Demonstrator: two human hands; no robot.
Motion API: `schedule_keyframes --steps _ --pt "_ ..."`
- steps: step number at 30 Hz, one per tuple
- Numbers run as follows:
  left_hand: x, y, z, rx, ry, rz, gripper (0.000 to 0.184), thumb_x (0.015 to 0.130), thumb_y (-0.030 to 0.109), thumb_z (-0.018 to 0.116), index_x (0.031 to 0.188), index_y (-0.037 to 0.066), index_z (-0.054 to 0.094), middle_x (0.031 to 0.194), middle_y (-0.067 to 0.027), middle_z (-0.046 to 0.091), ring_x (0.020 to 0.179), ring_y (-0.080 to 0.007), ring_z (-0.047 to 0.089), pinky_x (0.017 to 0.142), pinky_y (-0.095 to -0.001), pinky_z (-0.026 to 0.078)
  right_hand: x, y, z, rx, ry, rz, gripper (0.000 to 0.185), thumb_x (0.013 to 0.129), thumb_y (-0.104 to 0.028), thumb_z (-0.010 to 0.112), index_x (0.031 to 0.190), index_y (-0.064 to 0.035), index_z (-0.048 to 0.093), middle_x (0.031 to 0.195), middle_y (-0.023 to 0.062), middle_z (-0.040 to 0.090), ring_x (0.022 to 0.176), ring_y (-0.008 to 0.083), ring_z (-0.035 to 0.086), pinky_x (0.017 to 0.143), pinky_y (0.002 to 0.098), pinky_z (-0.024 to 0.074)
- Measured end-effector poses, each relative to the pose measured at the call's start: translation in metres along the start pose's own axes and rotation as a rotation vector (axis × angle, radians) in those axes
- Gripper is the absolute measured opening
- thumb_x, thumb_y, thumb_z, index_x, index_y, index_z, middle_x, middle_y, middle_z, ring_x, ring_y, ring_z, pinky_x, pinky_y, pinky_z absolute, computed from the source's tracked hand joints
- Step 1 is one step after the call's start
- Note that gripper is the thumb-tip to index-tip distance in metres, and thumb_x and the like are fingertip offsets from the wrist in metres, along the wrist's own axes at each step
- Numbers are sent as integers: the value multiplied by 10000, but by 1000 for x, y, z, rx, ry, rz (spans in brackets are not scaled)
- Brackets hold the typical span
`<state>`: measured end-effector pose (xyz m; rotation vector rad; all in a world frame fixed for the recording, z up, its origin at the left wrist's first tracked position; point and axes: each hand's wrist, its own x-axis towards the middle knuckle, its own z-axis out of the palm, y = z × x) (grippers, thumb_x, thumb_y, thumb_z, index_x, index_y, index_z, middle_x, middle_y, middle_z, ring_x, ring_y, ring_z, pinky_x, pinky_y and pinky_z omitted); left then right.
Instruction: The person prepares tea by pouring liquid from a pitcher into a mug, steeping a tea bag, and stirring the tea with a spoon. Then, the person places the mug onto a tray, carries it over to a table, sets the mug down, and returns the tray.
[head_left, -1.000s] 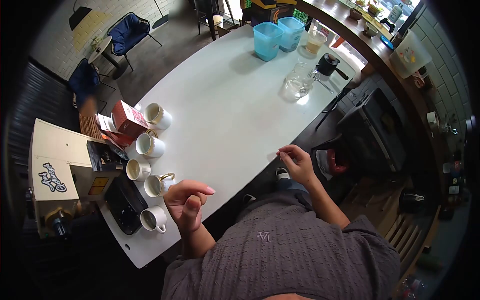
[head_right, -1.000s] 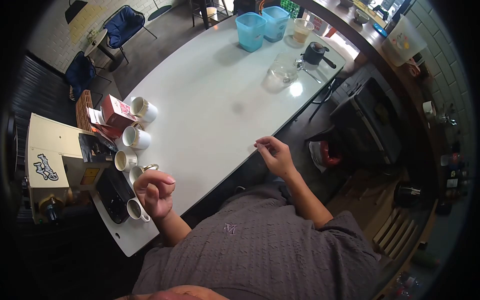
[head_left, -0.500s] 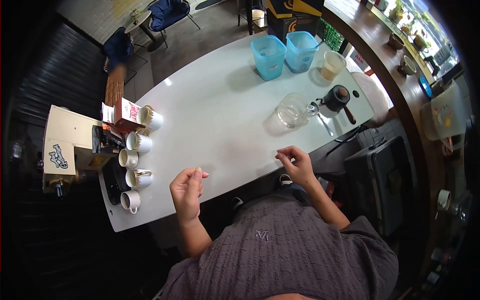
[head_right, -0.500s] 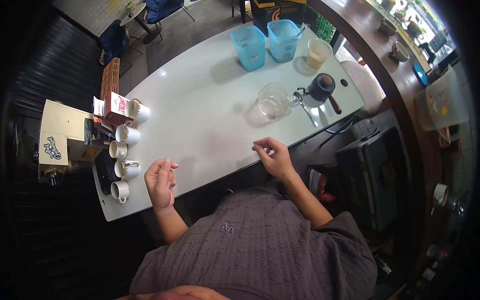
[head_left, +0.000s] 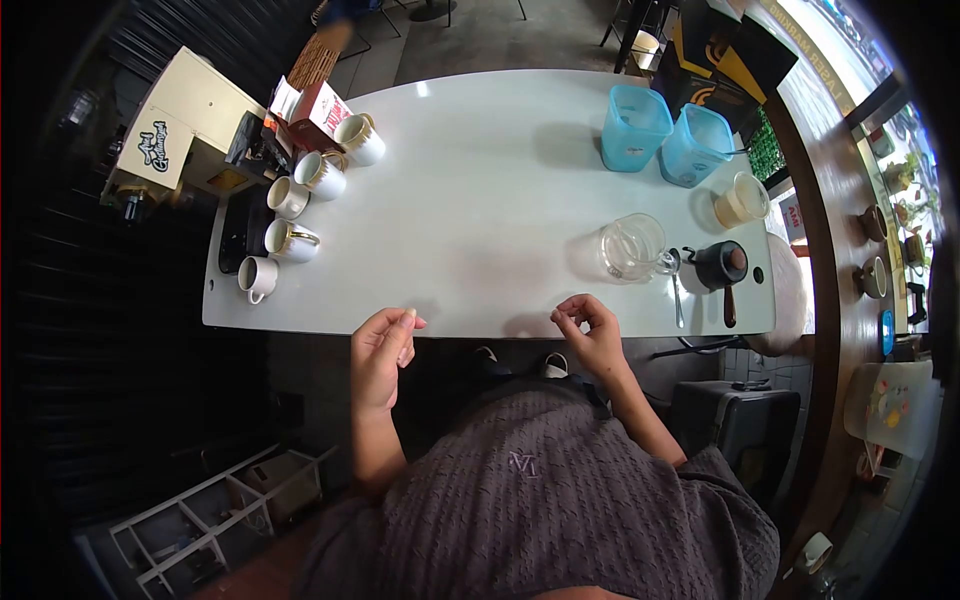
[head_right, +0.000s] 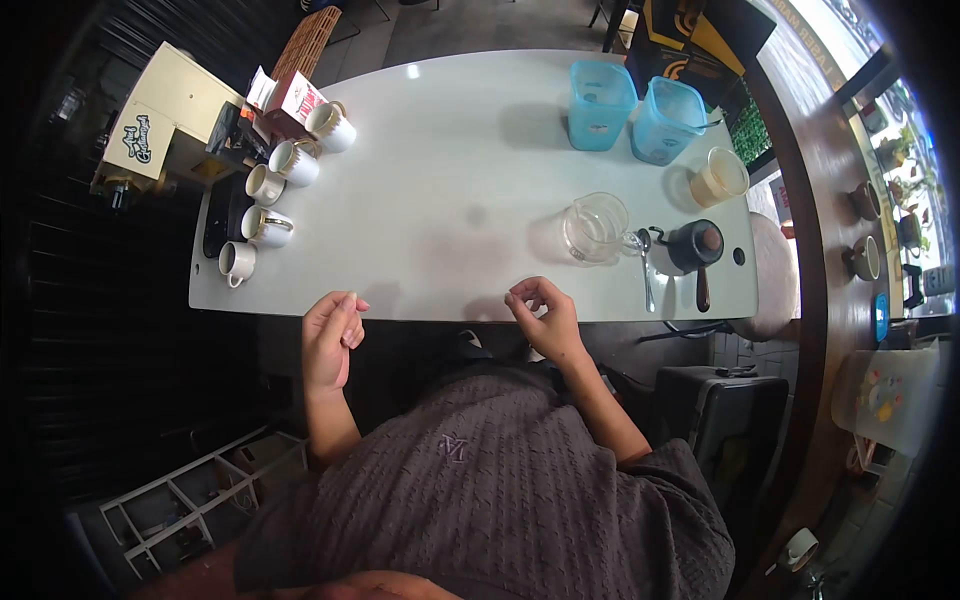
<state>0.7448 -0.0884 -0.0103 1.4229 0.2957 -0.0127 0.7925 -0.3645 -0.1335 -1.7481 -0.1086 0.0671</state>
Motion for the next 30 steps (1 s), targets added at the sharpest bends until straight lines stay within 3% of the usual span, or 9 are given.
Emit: schedule_keyframes --steps 9,11,15,16,18,19,20,25,30 --pt "67 -9 -64 -136 32 -8 180 935 181 598 885 10 623 587 63 421 528 -24 368 506 -201 295 19 0 48 0 55 16 109 839 -75 677 860 -22 584 799 24 658 685 77 568 621 227 438" --pt "105 -13 -90 -134 28 -42 221 913 203 631 1011 9 590 667 48 474 608 -37 420 547 -207 321 25 -3 70 36 110 21 109 846 -67 670 862 -23 572 808 25 657 692 77 571 621 226 439" --pt "204 -39 -131 165 456 61 711 838 267 706 1350 -30 312 1179 -147 456 1004 -209 501 881 -347 443 37 -15 120 139 221 26 104 856 -47 656 871 -18 557 830 38 654 702 76 574 628 230 445" --pt "233 -50 -139 164 441 56 711 838 267 706 1350 -30 312 1179 -147 456 1004 -209 501 881 -347 443 36 -18 132 157 236 26 100 858 -46 654 878 -14 561 835 41 654 702 76 574 632 232 447" --pt "284 -69 -153 341 781 231 840 782 266 733 1386 -44 240 1309 -245 351 1169 -341 434 1029 -443 373 31 -23 148 89 212 36 102 859 -52 656 884 -12 566 839 41 655 702 79 575 633 232 448" --pt "303 -73 -157 338 764 222 840 782 266 733 1386 -44 240 1309 -245 351 1169 -341 434 1029 -443 373 26 -26 152 30 175 41 104 860 -59 658 891 -10 572 842 41 655 702 81 576 635 232 449" --pt "320 -75 -160 403 843 208 861 753 254 743 1384 -42 236 1316 -258 352 1200 -376 401 1043 -469 356 21 -32 152 -66 102 75 97 891 -28 628 939 -2 549 868 55 654 821 115 641 749 240 493" --pt "346 -65 -158 499 1052 -25 909 661 337 777 1351 -4 293 1309 -227 391 1203 -408 400 975 -560 364 -1 -24 157 -10 289 98 99 866 -63 658 911 -10 588 840 34 667 725 73 581 646 221 456" --pt "345 -76 -162 481 1115 87 802 630 355 810 1274 35 456 1161 -149 565 1123 -351 518 926 -531 417 -12 -26 154 139 408 103 86 891 -35 630 956 -9 579 872 40 669 767 77 607 683 210 469"
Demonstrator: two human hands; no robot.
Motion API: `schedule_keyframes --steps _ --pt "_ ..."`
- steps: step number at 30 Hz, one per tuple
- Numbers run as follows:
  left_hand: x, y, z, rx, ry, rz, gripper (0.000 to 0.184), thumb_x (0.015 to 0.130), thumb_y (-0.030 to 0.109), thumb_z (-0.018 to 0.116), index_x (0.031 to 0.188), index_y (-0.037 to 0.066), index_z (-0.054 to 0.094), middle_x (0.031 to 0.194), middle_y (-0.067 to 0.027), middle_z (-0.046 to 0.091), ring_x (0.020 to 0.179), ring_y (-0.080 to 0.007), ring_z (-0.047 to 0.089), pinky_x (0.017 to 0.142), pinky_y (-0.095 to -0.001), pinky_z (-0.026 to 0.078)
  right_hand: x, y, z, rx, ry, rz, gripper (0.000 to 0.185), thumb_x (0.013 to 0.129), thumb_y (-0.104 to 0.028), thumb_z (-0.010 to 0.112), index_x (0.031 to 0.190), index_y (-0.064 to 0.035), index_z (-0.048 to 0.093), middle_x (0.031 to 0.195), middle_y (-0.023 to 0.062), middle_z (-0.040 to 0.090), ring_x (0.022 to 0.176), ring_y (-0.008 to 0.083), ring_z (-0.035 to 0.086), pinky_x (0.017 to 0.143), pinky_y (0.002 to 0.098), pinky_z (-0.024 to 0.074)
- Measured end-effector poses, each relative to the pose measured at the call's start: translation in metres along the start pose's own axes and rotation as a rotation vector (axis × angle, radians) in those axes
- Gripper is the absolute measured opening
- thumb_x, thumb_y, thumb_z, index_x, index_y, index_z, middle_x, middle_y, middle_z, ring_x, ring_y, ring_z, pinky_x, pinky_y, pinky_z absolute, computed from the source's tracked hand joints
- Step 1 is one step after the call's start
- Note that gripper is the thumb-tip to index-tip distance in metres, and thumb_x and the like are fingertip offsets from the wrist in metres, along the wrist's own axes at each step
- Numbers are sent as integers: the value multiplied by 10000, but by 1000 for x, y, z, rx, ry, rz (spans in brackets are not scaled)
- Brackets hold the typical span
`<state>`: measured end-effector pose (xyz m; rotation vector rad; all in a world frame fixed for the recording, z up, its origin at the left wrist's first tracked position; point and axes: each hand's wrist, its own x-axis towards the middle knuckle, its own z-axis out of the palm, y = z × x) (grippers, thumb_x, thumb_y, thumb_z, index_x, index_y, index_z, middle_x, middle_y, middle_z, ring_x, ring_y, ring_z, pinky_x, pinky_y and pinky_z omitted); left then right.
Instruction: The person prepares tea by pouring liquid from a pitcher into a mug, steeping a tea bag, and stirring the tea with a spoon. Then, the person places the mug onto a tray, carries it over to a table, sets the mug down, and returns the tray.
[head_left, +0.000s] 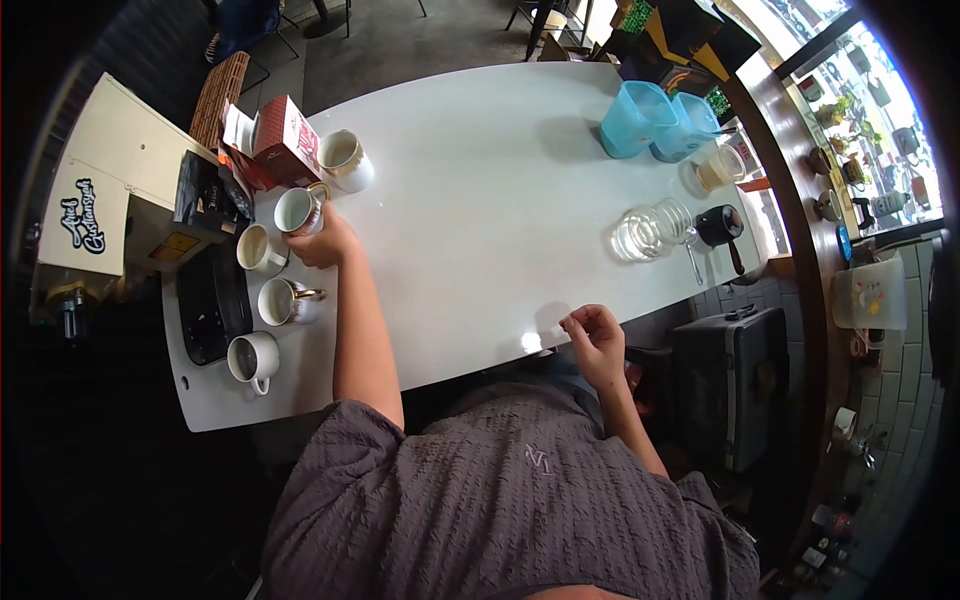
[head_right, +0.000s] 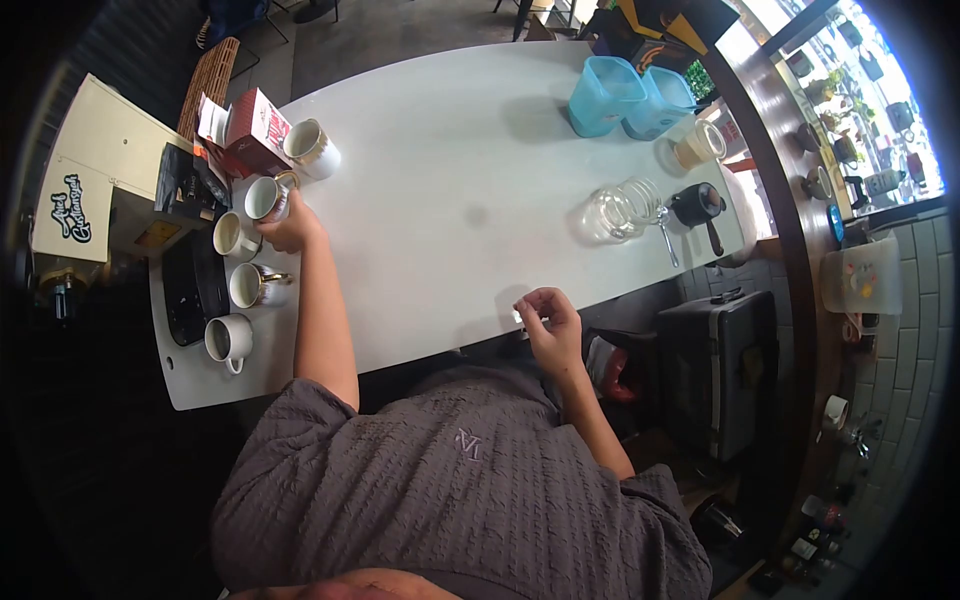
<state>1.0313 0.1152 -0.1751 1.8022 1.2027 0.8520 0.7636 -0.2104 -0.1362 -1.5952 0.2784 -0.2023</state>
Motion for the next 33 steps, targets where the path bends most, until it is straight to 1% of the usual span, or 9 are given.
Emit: schedule_keyframes --steps 5,7,15,19,20,25,28,30,33 --pt "-29 -23 -28 -418 -64 155 663 654 202 813 1201 -9 504 1170 -170 548 1100 -348 537 948 -455 435 -1 6 -18 57 -16 10 84 889 -28 630 951 -5 578 875 41 670 770 79 609 703 211 472" --pt "-53 -20 -53 -580 -207 518 619 668 155 806 1185 -12 510 1169 -167 534 1078 -324 537 945 -444 428 6 9 -32 63 -37 -31 91 885 -23 633 957 -7 580 874 44 669 759 73 601 689 210 467" --pt "-172 25 -152 -498 -852 767 708 603 81 832 1222 44 488 1207 -101 493 1100 -266 533 961 -368 439 37 -14 -87 -92 -158 -181 105 834 -63 685 894 -5 621 814 25 650 683 76 526 648 227 439" --pt "-232 52 -177 -340 -949 1011 839 490 102 865 1241 80 491 1237 -107 498 1126 -294 533 934 -393 471 41 -41 -114 -136 -232 -258 118 829 -84 692 895 -9 630 817 39 656 713 104 570 668 241 446" --pt "-245 53 -179 -313 -962 1037 798 556 125 853 1254 48 473 1202 -109 518 1094 -265 557 922 -375 472 41 -42 -121 -141 -276 -293 115 831 -86 690 894 -10 631 817 43 657 726 112 585 675 246 448" --pt "-293 63 -193 -295 -1148 910 757 527 124 885 1196 57 537 1139 -92 586 1075 -253 587 913 -373 493 42 -42 -152 -126 -364 -326 230 852 -93 680 1053 -16 599 914 29 651 805 95 565 718 235 433" --pt "-302 62 -200 -213 -1703 398 755 562 95 882 1225 4 534 1088 -58 650 1057 -158 598 923 -333 487 38 -56 -164 -40 -456 -329 393 830 -153 698 1179 -35 562 1078 48 632 934 124 557 792 267 416" --pt "-311 57 -198 -248 -1804 405 759 557 79 876 1233 7 537 1084 -52 649 1055 -157 598 927 -332 484 38 -58 -172 -15 -605 -333 701 749 -320 755 1333 -52 475 1286 70 535 1136 180 480 900 317 371" --pt "-323 54 -191 -281 -2008 420 822 538 19 849 1287 19 508 1137 -43 621 1091 -157 575 960 -326 461 33 -69 -177 -25 -591 -488 738 734 -273 784 1362 -54 464 1304 120 507 1193 239 455 1009 354 357"
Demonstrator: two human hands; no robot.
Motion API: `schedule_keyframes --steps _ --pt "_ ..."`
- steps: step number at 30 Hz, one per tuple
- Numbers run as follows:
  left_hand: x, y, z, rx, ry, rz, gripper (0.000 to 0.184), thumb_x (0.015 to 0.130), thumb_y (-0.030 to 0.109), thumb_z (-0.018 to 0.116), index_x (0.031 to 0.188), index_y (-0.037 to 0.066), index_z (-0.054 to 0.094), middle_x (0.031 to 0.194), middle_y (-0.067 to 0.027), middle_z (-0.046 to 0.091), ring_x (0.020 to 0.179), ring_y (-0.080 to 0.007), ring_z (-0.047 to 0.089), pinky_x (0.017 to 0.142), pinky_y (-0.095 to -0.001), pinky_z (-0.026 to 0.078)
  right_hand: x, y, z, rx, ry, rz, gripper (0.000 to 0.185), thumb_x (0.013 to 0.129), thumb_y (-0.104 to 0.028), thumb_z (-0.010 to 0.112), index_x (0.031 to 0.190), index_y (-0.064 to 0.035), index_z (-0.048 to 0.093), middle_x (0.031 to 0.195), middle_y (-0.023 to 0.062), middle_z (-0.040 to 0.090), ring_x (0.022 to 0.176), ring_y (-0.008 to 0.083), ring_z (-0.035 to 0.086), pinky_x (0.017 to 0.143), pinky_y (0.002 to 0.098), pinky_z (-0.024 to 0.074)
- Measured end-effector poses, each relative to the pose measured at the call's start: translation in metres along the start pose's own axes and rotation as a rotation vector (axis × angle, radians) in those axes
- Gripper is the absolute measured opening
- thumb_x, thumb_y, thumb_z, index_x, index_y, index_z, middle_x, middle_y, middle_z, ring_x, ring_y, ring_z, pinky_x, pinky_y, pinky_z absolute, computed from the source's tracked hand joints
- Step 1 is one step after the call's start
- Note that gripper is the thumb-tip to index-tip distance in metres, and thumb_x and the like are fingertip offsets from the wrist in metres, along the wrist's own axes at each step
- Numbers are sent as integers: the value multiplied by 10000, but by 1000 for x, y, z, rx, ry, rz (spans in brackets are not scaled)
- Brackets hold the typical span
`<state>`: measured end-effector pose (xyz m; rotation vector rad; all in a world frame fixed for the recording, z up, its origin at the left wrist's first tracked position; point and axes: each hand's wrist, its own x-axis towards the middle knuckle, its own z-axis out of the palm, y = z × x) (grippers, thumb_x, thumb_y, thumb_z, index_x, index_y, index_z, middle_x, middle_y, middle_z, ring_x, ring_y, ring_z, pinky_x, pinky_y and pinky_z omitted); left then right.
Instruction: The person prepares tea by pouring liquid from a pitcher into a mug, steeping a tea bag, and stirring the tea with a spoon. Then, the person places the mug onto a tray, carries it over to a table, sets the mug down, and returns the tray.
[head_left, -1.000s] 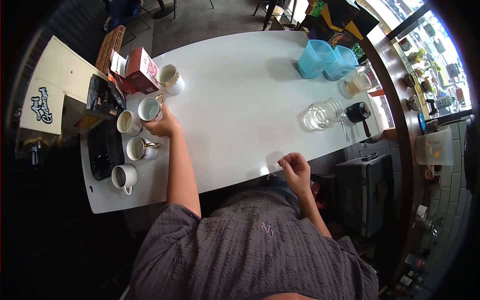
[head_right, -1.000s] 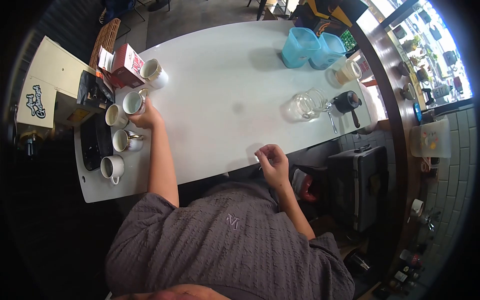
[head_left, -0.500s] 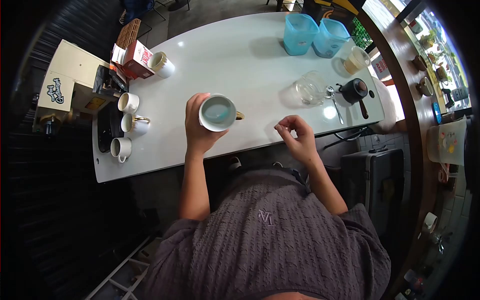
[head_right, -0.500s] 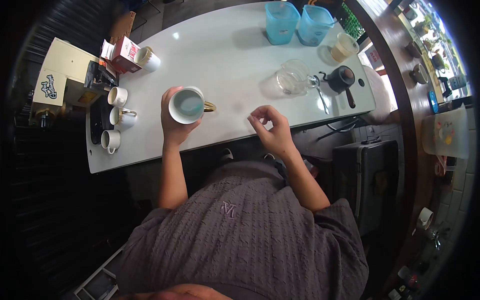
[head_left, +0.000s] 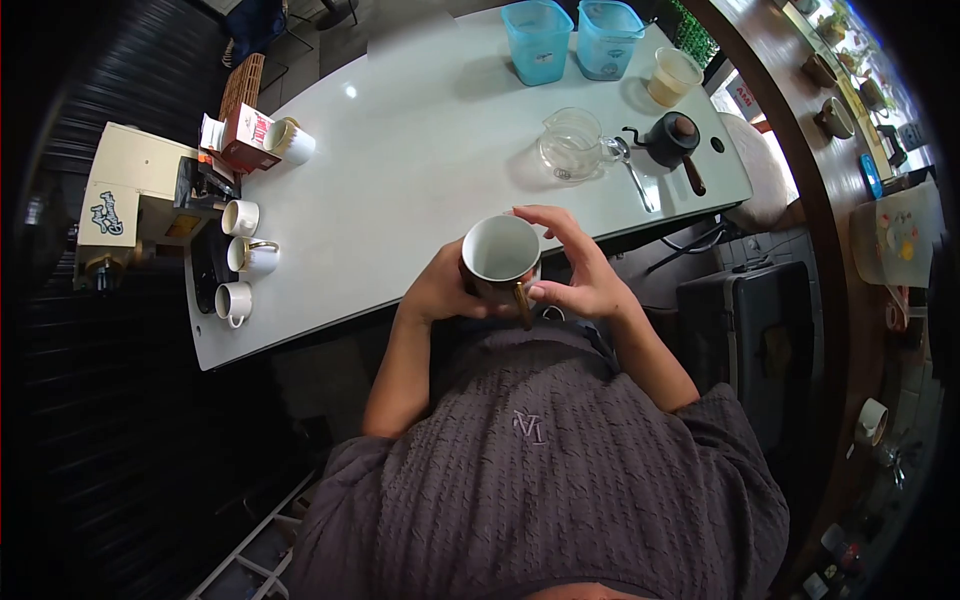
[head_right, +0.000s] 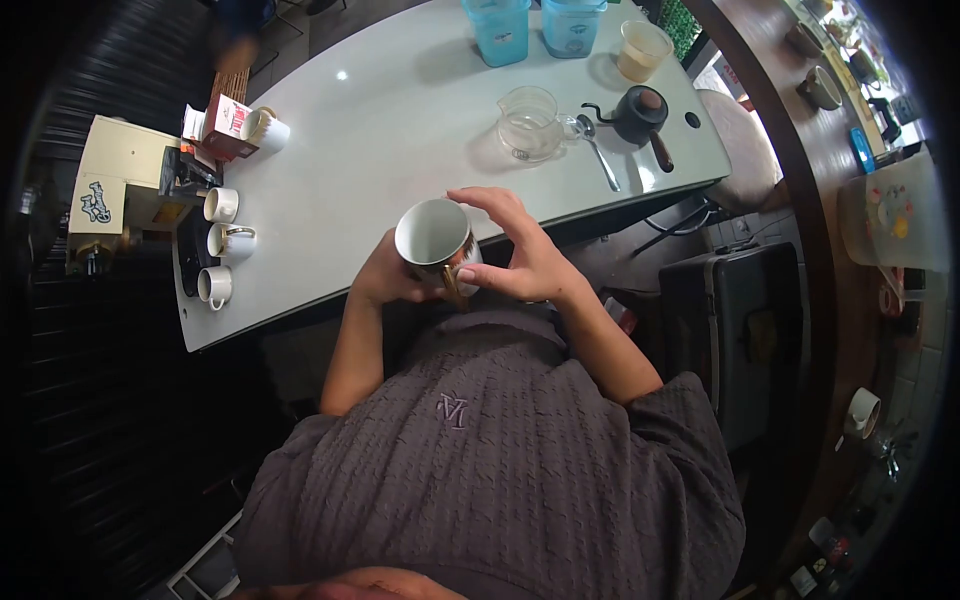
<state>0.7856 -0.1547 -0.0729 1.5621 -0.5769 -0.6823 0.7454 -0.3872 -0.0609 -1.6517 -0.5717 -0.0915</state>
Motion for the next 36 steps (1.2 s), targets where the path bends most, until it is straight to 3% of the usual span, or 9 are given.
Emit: schedule_keyframes --steps 4,10,12,16,18,24,28,30,36 --pt "9 1 7 -211 -81 17 944 514 -40 812 1359 28 398 1223 -39 545 1152 -159 523 997 -332 431 -8 1 -2 44 -25 77 909 675 -362 791 1399 16 393 1390 153 409 1295 236 386 1104 365 254" --pt "14 -15 6 -337 -176 21 864 619 67 848 1331 40 361 1194 -68 547 1149 -166 533 970 -327 452 -13 -9 12 204 92 150 864 658 -243 818 1365 33 405 1257 119 531 1203 194 498 1044 319 356" --pt "12 -19 11 -525 -127 3 772 750 181 815 1340 51 335 1180 -85 551 1164 -174 534 980 -326 448 -19 -9 30 260 256 145 864 648 -186 832 1361 30 396 1232 103 540 1179 179 509 1028 317 372" --pt "6 -13 -3 -462 -128 40 535 870 249 716 1267 41 424 1148 -75 558 1090 -148 554 931 -296 459 -24 -12 60 289 595 99 900 620 -77 846 1368 25 356 1186 84 558 1133 156 536 1004 307 402" --pt "0 -7 -21 -101 -117 139 305 935 220 633 1146 31 521 1086 -59 572 991 -112 547 852 -246 453 -25 -22 78 228 707 72 840 646 -44 831 1348 22 373 1164 74 568 1088 147 563 963 298 437" --pt "-26 21 -22 -63 -536 -2 267 979 262 562 1074 12 554 902 -11 594 840 -72 533 772 -205 424 -45 -30 144 125 1077 119 761 665 -40 851 1294 0 424 1102 50 596 1024 129 590 916 292 470" --pt "-38 -6 -6 -178 -813 -149 267 1008 300 497 967 39 534 781 33 501 713 -46 444 667 -197 377 -86 -36 204 -81 1290 211 815 633 -76 883 1312 -21 436 1187 50 538 1121 141 534 978 305 440" --pt "-49 -12 13 -248 -920 -252 334 1044 319 386 873 66 522 766 34 469 701 -63 393 674 -215 347 -112 -46 232 -171 1398 258 859 619 -119 899 1332 -25 429 1248 66 481 1167 157 501 1011 315 417" --pt "-85 -5 66 -60 -1290 -257 340 1041 319 397 855 62 522 754 28 470 688 -73 390 668 -226 351 -177 -91 307 -457 1603 338 885 643 -316 890 1340 -27 427 1261 93 470 1181 200 502 997 336 420"
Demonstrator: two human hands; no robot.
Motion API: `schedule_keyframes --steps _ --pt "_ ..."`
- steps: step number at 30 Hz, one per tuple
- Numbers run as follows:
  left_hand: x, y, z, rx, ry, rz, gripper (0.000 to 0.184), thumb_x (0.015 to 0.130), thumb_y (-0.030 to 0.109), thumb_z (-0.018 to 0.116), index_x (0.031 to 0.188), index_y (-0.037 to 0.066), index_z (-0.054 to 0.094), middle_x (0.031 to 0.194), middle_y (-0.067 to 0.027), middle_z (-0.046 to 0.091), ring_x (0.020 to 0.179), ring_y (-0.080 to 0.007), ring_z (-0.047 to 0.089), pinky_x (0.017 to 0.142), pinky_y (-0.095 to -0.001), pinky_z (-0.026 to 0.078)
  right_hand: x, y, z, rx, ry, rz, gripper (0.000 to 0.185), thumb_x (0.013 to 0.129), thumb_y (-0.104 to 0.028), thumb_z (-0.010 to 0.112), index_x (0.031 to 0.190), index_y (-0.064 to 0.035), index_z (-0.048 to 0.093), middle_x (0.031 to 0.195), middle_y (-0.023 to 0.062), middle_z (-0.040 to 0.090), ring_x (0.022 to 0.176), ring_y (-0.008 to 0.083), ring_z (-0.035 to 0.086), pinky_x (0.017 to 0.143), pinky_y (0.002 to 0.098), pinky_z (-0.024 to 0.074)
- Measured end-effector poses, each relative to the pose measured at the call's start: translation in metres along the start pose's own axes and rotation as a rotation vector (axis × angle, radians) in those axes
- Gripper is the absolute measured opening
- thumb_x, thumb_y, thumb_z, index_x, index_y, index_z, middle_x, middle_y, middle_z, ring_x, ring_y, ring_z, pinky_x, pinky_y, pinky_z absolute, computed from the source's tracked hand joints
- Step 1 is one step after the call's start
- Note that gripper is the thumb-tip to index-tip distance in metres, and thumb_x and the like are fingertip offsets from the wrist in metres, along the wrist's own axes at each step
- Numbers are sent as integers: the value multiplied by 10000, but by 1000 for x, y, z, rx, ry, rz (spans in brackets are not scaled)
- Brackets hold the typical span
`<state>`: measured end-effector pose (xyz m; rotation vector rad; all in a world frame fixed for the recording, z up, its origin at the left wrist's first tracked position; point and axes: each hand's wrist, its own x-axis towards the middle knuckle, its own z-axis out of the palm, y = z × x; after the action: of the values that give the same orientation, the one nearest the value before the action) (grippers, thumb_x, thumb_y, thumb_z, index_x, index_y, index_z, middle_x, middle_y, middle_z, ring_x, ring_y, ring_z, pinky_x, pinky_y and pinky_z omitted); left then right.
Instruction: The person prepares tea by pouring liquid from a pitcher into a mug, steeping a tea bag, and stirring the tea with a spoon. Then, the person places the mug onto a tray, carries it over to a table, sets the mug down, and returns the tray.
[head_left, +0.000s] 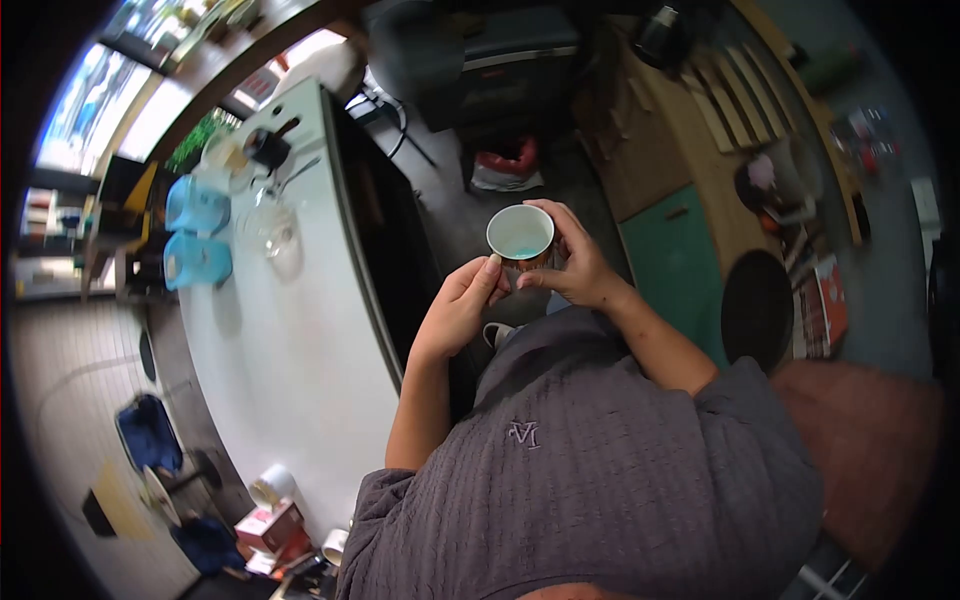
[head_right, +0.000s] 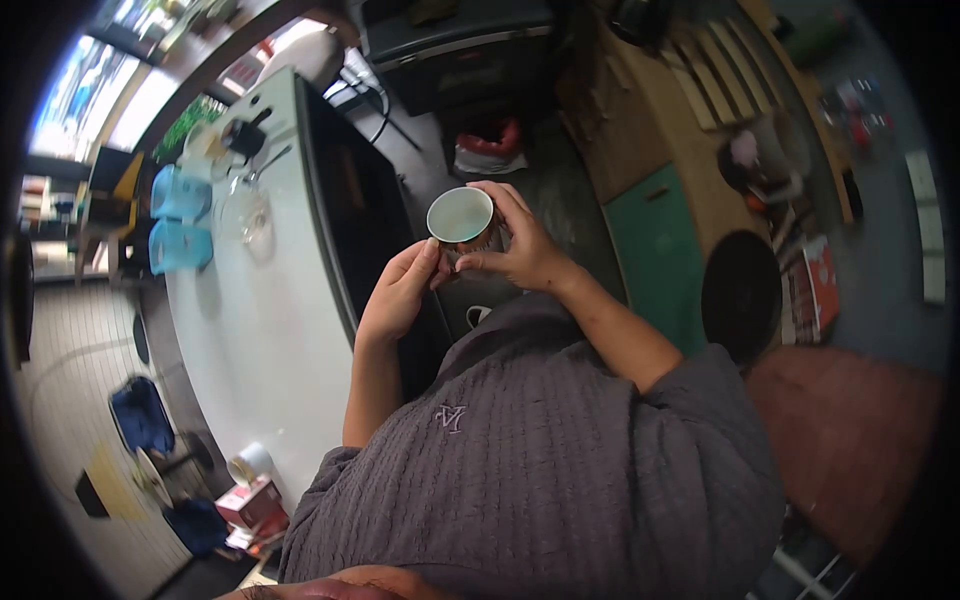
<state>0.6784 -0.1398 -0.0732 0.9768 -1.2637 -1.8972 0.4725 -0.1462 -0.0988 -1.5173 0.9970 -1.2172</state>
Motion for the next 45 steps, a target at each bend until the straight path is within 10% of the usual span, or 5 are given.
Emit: schedule_keyframes --steps 11,19,27,35,45 --pt "63 -30 151 -99 -110 -149 283 1031 312 424 906 75 514 762 17 484 711 -96 455 677 -265 407 -83 -11 -177 -306 19 22 832 676 -248 875 1347 -44 427 1269 80 489 1178 195 502 1003 325 408" --pt "84 -83 261 -46 42 -148 167 969 246 555 942 86 514 809 37 489 716 -66 433 672 -242 379 -147 66 -460 -746 1505 293 617 885 -412 657 1280 20 461 1144 169 537 1022 267 558 856 374 466" --pt "84 -75 305 -119 253 -52 113 952 176 556 974 74 514 837 35 481 724 -62 424 662 -240 369 -132 116 -529 -165 1317 161 560 901 -446 616 1086 82 607 984 185 695 839 300 685 749 370 516" --pt "83 -59 290 -164 378 -13 95 944 148 568 911 86 504 781 34 462 676 -57 405 638 -241 356 -113 113 -536 -558 1556 70 454 824 -413 725 825 42 710 783 150 716 752 231 704 692 338 527" --pt "177 -39 208 -113 219 -34 125 944 180 575 884 92 510 743 51 442 659 -53 388 633 -230 359 -127 20 -504 -226 1541 -37 379 892 -295 671 966 77 689 823 92 695 760 135 636 692 292 489"
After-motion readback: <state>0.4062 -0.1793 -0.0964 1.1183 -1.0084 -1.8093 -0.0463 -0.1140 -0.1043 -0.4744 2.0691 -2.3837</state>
